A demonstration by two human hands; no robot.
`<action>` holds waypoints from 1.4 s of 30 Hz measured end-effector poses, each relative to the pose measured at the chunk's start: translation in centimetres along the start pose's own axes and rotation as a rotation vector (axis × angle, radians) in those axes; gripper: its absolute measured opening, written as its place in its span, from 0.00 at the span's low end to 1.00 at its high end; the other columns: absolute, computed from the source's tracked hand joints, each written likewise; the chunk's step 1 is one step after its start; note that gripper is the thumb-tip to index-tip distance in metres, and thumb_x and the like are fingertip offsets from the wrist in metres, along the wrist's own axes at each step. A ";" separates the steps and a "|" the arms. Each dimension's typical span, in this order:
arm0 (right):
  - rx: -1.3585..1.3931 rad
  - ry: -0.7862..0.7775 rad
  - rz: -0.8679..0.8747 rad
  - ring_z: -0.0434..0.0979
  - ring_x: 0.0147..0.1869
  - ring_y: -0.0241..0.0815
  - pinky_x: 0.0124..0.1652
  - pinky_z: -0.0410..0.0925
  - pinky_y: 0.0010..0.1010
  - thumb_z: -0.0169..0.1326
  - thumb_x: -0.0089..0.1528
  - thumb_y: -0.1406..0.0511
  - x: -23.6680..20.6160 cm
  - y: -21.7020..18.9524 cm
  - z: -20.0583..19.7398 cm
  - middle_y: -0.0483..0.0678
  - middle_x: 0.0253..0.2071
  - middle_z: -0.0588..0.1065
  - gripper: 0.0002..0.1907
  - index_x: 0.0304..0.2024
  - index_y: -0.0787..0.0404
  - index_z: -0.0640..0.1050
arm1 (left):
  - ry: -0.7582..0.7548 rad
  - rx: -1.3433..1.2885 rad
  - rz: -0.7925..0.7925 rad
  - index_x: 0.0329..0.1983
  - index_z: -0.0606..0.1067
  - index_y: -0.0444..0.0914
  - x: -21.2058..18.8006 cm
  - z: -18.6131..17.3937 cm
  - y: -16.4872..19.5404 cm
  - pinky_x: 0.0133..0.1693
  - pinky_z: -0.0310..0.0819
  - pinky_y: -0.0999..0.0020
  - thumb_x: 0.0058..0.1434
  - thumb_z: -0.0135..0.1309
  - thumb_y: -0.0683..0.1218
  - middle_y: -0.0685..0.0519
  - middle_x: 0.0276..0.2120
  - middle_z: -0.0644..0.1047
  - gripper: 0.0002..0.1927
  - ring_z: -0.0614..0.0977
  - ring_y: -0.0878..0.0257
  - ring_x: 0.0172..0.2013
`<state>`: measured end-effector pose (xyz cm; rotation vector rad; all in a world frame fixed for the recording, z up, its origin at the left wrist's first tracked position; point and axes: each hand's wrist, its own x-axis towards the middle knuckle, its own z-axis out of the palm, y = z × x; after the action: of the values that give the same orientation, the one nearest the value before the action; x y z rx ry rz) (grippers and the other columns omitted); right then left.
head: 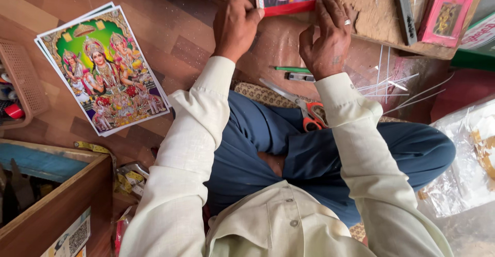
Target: The person assembles a small picture frame by placing a printed image onto a cardboard backing, securing it with a clear plastic sheet, and applying decorative tape to the edges. They use a ruler and utility knife to trim excess material and then apply red and pink tape to finish the frame.
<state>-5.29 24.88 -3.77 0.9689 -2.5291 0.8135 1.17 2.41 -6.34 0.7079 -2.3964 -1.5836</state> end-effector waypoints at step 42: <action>-0.218 -0.189 -0.201 0.76 0.56 0.61 0.64 0.59 0.52 0.70 0.60 0.56 4.6 4.4 0.0 0.60 0.53 0.78 0.30 0.60 0.65 0.79 | 0.063 0.539 0.407 0.56 0.81 0.40 -0.3 -1.1 4.0 0.40 0.74 0.56 0.52 0.58 0.32 0.47 0.41 0.84 0.27 0.80 0.50 0.36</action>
<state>-11.65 25.25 -3.33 1.2489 -2.5529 0.3956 0.76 2.96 -2.29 0.2994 -2.7118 -0.7560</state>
